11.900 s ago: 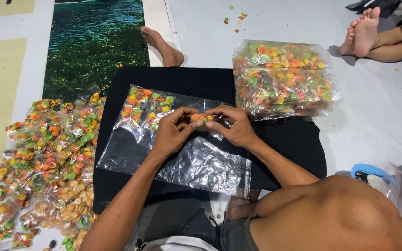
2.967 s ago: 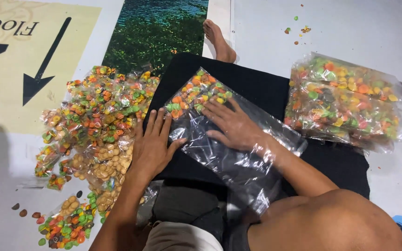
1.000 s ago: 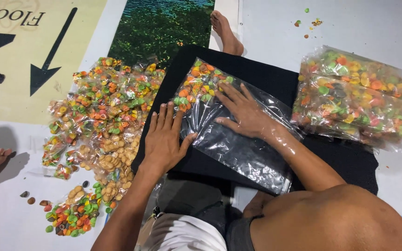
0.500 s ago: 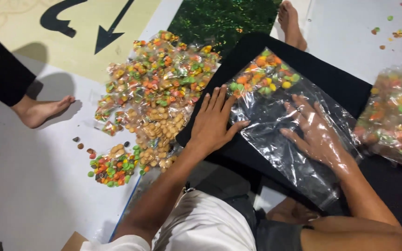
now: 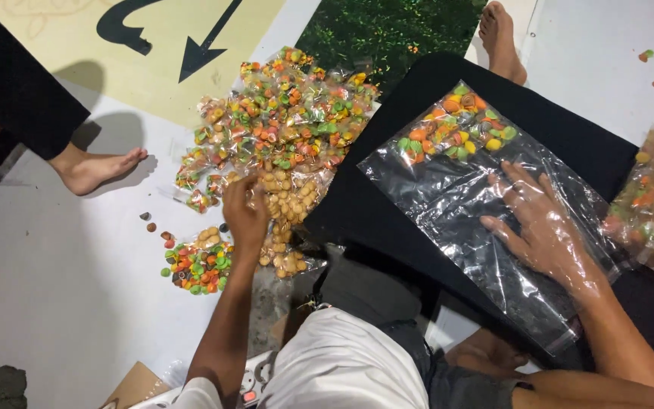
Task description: Packing small individually wrapped candies into clear plastic bags.
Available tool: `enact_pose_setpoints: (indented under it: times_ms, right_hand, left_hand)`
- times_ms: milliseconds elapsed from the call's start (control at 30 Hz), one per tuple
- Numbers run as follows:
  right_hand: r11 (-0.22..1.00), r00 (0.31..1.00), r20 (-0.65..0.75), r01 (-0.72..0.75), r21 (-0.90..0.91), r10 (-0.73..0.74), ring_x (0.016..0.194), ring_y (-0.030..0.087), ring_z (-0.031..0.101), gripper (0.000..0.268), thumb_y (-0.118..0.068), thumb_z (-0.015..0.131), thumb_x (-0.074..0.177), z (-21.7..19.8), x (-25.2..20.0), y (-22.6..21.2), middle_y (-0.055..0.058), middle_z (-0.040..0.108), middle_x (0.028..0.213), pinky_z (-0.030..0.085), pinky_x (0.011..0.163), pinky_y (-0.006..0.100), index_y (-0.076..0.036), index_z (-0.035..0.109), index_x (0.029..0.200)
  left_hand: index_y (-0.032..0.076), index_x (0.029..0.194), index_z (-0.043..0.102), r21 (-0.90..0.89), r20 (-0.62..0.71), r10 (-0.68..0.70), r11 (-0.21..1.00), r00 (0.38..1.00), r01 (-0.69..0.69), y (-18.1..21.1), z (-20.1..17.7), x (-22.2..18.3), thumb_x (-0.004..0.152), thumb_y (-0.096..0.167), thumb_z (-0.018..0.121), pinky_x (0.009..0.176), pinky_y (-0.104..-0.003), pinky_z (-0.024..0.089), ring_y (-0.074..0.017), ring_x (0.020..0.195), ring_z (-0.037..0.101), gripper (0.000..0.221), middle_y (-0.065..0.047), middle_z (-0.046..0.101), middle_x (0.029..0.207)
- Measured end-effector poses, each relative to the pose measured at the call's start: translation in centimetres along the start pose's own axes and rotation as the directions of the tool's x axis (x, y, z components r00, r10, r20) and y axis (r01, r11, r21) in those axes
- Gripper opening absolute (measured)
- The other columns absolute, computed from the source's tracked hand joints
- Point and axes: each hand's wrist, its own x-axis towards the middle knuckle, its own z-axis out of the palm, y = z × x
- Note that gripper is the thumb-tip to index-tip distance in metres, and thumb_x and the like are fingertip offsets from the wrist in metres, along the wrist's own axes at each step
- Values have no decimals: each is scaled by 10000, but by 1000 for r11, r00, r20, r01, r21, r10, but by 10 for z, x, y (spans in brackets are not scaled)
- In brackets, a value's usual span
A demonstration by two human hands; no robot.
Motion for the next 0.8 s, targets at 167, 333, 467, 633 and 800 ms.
enact_pose_setpoints:
  times_ms: [167,333,467,633,800]
  right_hand:
    - [1000,1000,13,-10,-7,10,1545,340,301,704,-434,571,920,0,2,-3,199,414,1619,187,1252,596,-93,464,1526]
    - [1000,1000,17,-21,-10,21,1548,342,291,699,-454,542,931,2,1,0,194,409,1621,197,1243,616,-113,449,1535]
    - [999,1000,-10,-3,-32,3,1543,323,306,709,-454,562,919,3,-1,-1,162,407,1631,213,1246,613,-159,436,1552]
    - [999,1000,-28,13,-30,-14,1537,323,327,695,-423,587,921,1,-1,-2,171,430,1612,227,1249,575,-131,459,1538]
    - [999,1000,-18,19,-26,-20,1533,335,320,682,-434,557,935,0,-3,1,155,393,1638,204,1256,572,-130,449,1536]
  left_hand:
    - [61,946,723,186,-123,-134,970,983,156,-72,-16,5,1066,280,621,614,-338,457,-171,610,521,271,-57,646,773]
    - [73,1091,724,570,145,-344,795,928,206,-109,-29,62,884,203,789,1009,-495,426,-394,1314,391,252,-226,367,1547]
    - [94,1203,752,689,306,-407,718,861,95,-144,-25,89,784,205,800,1019,-539,301,-429,1305,346,436,-191,262,1682]
    - [31,1028,797,471,264,-270,874,926,121,-113,-43,118,908,121,786,1045,-563,321,-293,937,647,151,-151,742,1080]
    - [-20,1004,789,70,168,55,995,984,-67,-26,-81,147,916,9,780,711,-333,527,-211,754,637,93,-139,740,951]
